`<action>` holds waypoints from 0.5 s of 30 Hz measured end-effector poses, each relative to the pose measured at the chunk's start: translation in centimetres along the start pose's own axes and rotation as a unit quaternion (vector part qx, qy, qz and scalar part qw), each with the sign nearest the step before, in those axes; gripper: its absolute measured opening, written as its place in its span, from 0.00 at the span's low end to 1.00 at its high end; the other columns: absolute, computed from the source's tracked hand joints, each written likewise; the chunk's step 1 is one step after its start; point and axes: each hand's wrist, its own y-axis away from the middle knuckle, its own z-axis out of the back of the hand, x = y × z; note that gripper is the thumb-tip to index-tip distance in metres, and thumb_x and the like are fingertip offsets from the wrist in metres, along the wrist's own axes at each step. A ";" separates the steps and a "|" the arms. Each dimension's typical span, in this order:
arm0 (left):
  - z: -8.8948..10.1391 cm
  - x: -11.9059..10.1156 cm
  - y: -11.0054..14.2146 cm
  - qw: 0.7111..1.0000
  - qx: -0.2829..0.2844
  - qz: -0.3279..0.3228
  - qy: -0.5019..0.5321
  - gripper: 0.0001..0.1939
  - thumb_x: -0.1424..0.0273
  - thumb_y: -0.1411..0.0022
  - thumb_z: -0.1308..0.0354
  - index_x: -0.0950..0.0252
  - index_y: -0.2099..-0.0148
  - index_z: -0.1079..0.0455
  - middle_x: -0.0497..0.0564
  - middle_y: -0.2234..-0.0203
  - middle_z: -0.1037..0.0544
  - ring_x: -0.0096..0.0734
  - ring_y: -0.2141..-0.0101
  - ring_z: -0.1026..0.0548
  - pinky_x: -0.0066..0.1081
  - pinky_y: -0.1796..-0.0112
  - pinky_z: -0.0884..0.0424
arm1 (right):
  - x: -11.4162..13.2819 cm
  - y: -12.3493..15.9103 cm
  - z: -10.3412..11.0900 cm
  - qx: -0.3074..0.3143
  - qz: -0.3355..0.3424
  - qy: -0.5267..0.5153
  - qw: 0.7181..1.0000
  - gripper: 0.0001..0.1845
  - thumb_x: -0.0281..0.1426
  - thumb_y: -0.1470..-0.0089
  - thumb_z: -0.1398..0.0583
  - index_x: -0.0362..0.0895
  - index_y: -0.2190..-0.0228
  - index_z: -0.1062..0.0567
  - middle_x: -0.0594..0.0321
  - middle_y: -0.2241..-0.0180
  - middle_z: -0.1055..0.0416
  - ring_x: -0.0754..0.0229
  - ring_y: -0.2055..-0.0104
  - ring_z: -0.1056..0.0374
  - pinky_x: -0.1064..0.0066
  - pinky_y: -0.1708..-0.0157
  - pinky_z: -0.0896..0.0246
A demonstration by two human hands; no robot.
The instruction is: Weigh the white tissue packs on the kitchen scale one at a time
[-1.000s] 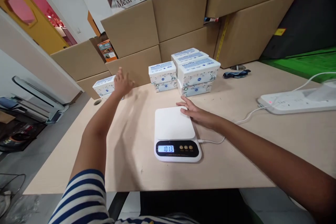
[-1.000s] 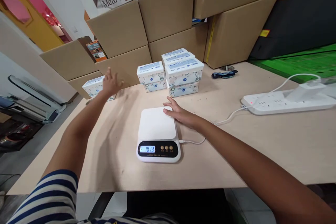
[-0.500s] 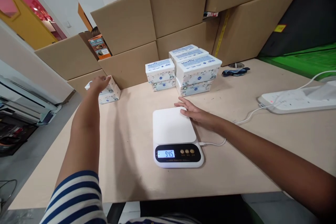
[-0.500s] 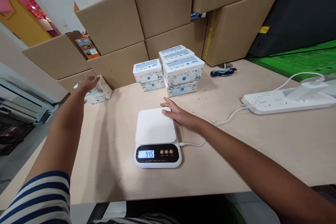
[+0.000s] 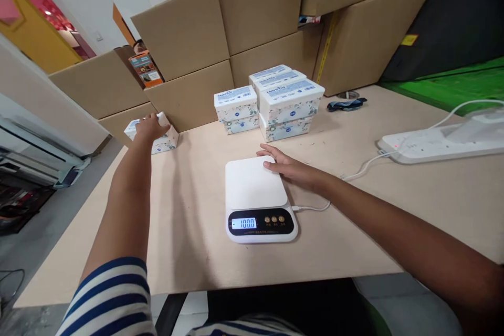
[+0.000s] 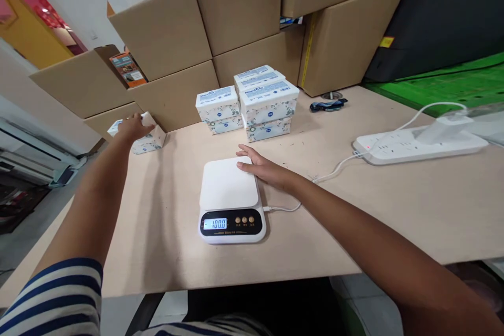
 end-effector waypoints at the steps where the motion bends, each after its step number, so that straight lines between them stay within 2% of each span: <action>1: 0.1 -0.3 0.7 1.000 -0.001 0.003 -0.004 0.43 0.49 0.27 0.45 0.76 0.24 0.37 0.79 0.28 0.30 0.77 0.29 0.31 0.62 0.34 0.30 | -0.1 0.1 0.0 -0.001 -0.004 0.000 1.000 0.61 0.58 0.40 0.31 0.58 0.19 0.51 0.58 0.15 0.53 0.44 0.19 0.40 0.51 0.18 0.46; 5: 0.2 -0.5 3.2 1.000 -0.008 0.004 -0.002 0.38 0.52 0.25 0.48 0.75 0.24 0.36 0.76 0.29 0.27 0.72 0.29 0.31 0.58 0.33 0.31 | -1.1 -0.1 0.2 -0.009 -0.007 0.001 1.000 0.59 0.60 0.40 0.30 0.62 0.20 0.49 0.61 0.15 0.53 0.44 0.20 0.38 0.50 0.19 0.42; 10: 0.0 0.6 6.5 1.000 -0.014 -0.022 -0.008 0.39 0.50 0.23 0.51 0.74 0.23 0.36 0.74 0.27 0.29 0.71 0.28 0.32 0.57 0.32 0.33 | -2.1 -0.6 0.4 -0.006 0.003 0.008 1.000 0.60 0.62 0.41 0.30 0.63 0.20 0.48 0.60 0.15 0.52 0.44 0.20 0.38 0.49 0.18 0.43; 12: -0.5 0.9 8.5 0.999 -0.017 -0.036 -0.014 0.43 0.49 0.23 0.51 0.75 0.20 0.41 0.73 0.22 0.35 0.72 0.26 0.36 0.57 0.30 0.35 | -2.1 -0.6 0.3 -0.011 0.005 0.005 1.000 0.60 0.61 0.42 0.30 0.62 0.20 0.48 0.59 0.15 0.51 0.44 0.20 0.38 0.50 0.18 0.43; 15: -2.1 1.3 12.4 0.999 -0.030 -0.037 -0.014 0.49 0.49 0.24 0.50 0.78 0.15 0.54 0.72 0.16 0.49 0.73 0.22 0.42 0.58 0.27 0.39 | -2.0 -0.5 0.0 -0.019 0.005 -0.006 1.000 0.59 0.59 0.42 0.29 0.61 0.20 0.47 0.58 0.15 0.51 0.44 0.21 0.36 0.51 0.20 0.39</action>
